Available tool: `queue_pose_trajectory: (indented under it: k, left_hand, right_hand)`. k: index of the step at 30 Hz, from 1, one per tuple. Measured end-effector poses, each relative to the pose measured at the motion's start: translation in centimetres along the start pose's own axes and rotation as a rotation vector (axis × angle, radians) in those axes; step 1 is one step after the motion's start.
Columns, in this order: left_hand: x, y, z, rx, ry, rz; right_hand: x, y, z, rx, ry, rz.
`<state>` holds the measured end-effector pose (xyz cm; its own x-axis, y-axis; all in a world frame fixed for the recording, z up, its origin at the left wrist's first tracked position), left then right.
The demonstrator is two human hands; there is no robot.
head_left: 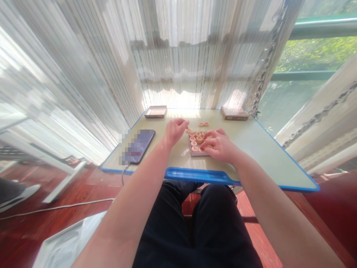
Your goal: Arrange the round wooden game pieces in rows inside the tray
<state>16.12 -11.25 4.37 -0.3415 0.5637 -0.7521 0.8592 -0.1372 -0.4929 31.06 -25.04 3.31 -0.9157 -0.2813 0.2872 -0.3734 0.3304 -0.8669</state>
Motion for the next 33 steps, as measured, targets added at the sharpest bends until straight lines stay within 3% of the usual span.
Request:
queue_pose_trajectory:
  k: [15, 19, 22, 27, 33]
  left_hand:
    - [0.0, 0.0, 0.0, 0.013, 0.035, -0.056]
    - [1.0, 0.6, -0.3, 0.037, 0.049, -0.203]
    - [2.1, 1.5, -0.4, 0.129, 0.096, -0.266]
    - [3.1, 2.3, -0.3, 0.266, 0.121, -0.278]
    - [3.3, 2.2, -0.2, 0.260, 0.086, -0.288]
  right_hand:
    - [-0.1, 0.0, -0.1, -0.027, -0.024, -0.011]
    - [-0.9, -0.6, -0.1, -0.174, 0.064, 0.014]
    - [-1.5, -0.7, -0.1, -0.246, 0.127, 0.014]
    - [-1.0, 0.5, -0.3, -0.059, 0.016, -0.008]
    - [-0.8, 0.9, -0.4, -0.005, 0.007, -0.005]
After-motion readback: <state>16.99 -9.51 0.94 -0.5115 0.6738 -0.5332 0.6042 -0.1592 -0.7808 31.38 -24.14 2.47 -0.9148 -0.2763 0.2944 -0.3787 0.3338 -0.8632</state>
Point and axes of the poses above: each hand's wrist, its own z-axis away from the middle knuckle, its own y-axis out of the palm, x = y × z, the point moved 3 cm from there along -z, towards the middle knuckle, and after that the axes turned 1 degree about -z, right-handed, at the moved point
